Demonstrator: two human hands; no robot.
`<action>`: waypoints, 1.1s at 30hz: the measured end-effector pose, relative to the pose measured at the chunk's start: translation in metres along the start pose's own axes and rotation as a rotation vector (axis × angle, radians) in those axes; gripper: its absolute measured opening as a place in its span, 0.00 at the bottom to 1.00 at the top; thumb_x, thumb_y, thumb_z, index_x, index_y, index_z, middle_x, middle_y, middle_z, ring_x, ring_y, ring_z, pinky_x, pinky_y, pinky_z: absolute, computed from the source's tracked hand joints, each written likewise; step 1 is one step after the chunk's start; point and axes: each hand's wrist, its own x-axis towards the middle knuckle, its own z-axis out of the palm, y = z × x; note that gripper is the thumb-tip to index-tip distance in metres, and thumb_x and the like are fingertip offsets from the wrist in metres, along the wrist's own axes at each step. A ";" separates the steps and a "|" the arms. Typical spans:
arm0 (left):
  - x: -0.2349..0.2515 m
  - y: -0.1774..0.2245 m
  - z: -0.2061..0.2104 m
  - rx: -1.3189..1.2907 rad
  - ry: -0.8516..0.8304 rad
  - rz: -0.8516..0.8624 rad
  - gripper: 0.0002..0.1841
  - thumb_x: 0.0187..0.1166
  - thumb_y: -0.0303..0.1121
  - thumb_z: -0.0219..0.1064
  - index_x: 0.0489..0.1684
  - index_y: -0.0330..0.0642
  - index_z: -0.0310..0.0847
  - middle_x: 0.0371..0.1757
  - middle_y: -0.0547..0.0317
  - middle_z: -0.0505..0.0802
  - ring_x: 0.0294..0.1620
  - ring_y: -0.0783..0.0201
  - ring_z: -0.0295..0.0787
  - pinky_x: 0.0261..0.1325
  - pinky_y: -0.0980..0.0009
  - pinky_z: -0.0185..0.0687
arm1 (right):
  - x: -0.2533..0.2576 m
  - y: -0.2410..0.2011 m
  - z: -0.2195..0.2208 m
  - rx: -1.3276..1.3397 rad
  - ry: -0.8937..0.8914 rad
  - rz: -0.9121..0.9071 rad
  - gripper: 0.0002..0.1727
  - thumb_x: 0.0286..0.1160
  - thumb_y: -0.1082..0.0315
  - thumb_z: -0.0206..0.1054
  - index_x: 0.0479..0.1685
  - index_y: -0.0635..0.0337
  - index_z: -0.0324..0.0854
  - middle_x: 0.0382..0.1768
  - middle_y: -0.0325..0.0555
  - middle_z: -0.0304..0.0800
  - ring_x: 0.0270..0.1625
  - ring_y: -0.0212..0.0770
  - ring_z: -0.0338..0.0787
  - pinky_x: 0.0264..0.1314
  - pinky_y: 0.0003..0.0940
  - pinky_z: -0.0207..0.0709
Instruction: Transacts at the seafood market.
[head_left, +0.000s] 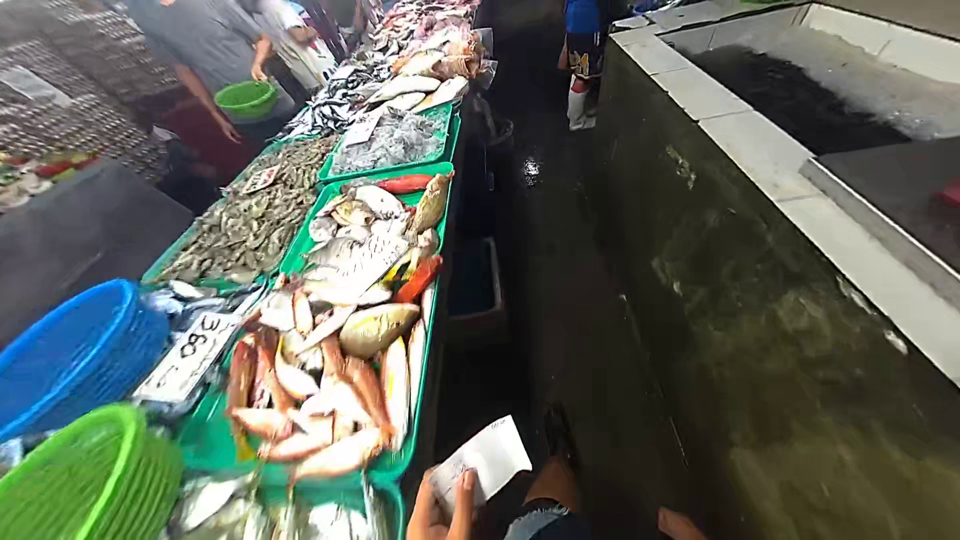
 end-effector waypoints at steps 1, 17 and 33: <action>0.039 0.005 0.021 -0.005 0.000 0.022 0.07 0.74 0.17 0.65 0.45 0.33 0.80 0.33 0.77 0.93 0.33 0.84 0.90 0.38 0.81 0.89 | 0.044 0.013 -0.026 0.059 0.154 -0.078 0.24 0.90 0.69 0.54 0.71 0.86 0.71 0.71 0.80 0.77 0.79 0.72 0.76 0.83 0.61 0.63; 0.461 -0.028 0.314 0.220 -0.194 -0.035 0.12 0.79 0.22 0.64 0.47 0.56 0.83 0.40 0.86 0.95 0.42 0.85 0.92 0.46 0.82 0.90 | 0.385 -0.064 -0.509 0.841 0.684 -0.195 0.28 0.80 0.77 0.65 0.80 0.74 0.66 0.80 0.72 0.70 0.79 0.65 0.76 0.79 0.55 0.72; 0.876 -0.023 0.543 0.017 -0.098 0.055 0.27 0.81 0.29 0.67 0.75 0.60 0.62 0.59 0.82 0.91 0.42 0.81 0.93 0.35 0.83 0.91 | 0.566 -0.341 -0.812 -0.107 -0.094 0.180 0.25 0.87 0.63 0.59 0.72 0.77 0.76 0.74 0.75 0.76 0.78 0.72 0.76 0.76 0.70 0.68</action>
